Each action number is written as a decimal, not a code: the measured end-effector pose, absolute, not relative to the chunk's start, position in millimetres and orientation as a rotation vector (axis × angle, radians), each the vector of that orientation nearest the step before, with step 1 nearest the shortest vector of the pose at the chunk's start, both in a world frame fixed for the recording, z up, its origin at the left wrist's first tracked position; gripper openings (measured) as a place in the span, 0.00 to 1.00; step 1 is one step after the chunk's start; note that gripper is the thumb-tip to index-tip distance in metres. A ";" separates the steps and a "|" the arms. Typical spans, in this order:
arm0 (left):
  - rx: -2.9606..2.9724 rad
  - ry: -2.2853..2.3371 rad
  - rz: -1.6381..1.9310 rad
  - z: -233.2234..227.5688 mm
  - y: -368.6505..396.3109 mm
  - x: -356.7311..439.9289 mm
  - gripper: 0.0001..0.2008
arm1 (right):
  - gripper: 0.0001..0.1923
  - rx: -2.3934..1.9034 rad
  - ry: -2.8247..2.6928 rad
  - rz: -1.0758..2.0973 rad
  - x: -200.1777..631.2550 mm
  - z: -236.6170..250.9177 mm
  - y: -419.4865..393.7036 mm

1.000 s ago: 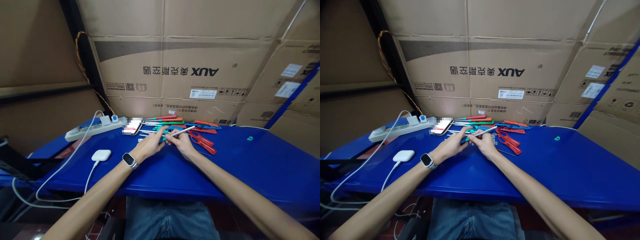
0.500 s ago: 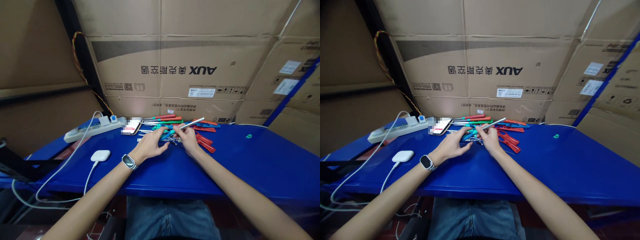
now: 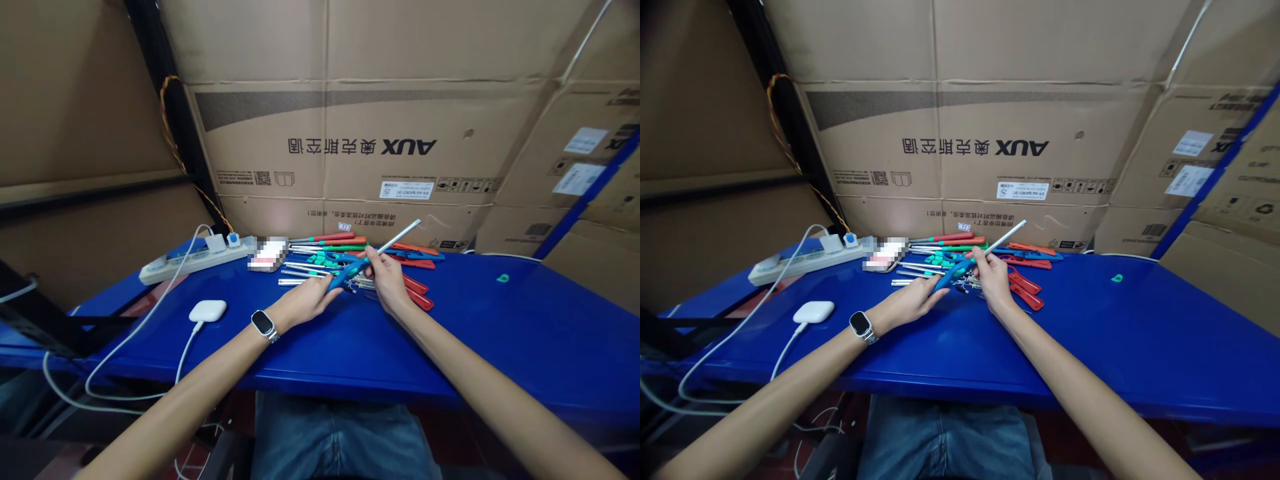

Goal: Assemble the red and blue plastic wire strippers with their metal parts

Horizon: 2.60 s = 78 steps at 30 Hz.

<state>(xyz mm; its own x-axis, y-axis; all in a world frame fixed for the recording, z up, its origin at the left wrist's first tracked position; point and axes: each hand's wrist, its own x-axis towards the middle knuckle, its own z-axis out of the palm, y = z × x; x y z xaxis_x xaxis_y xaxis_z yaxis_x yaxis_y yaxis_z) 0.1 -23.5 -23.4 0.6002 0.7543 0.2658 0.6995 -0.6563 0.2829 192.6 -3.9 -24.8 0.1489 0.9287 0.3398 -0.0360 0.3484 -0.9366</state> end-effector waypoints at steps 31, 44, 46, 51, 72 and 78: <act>3.080 0.753 0.956 -13.2 -27.8 -11.8 0.11 | 0.21 -1.133 -2.554 0.130 196.1 -31.9 -35.4; 2.881 0.875 0.640 -22.5 -22.8 -10.9 0.14 | 0.21 -1.256 -2.300 0.213 228.0 -18.2 -33.7; 2.907 0.872 0.609 -23.6 -21.7 -9.9 0.15 | 0.16 -1.445 -2.270 0.180 242.1 -16.8 -34.8; 2.945 0.913 0.524 -26.5 -20.2 -8.5 0.13 | 0.10 -1.599 -2.346 0.215 254.0 -22.2 -34.1; 2.297 1.064 0.988 -14.3 2.7 -36.2 0.12 | 0.20 -0.647 -1.473 0.983 143.0 -5.2 22.6; 2.253 1.045 0.937 -20.3 6.7 -33.4 0.11 | 0.20 -0.631 -1.468 0.921 146.6 -15.7 15.7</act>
<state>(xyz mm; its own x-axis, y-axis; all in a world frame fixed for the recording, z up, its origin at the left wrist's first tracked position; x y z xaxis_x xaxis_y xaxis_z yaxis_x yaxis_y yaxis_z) -33.4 6.7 -20.3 0.4733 0.7949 0.3797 0.4642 -0.5914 0.6594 146.6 15.7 -15.7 -0.1211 0.8268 0.5494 -0.1352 0.5345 -0.8343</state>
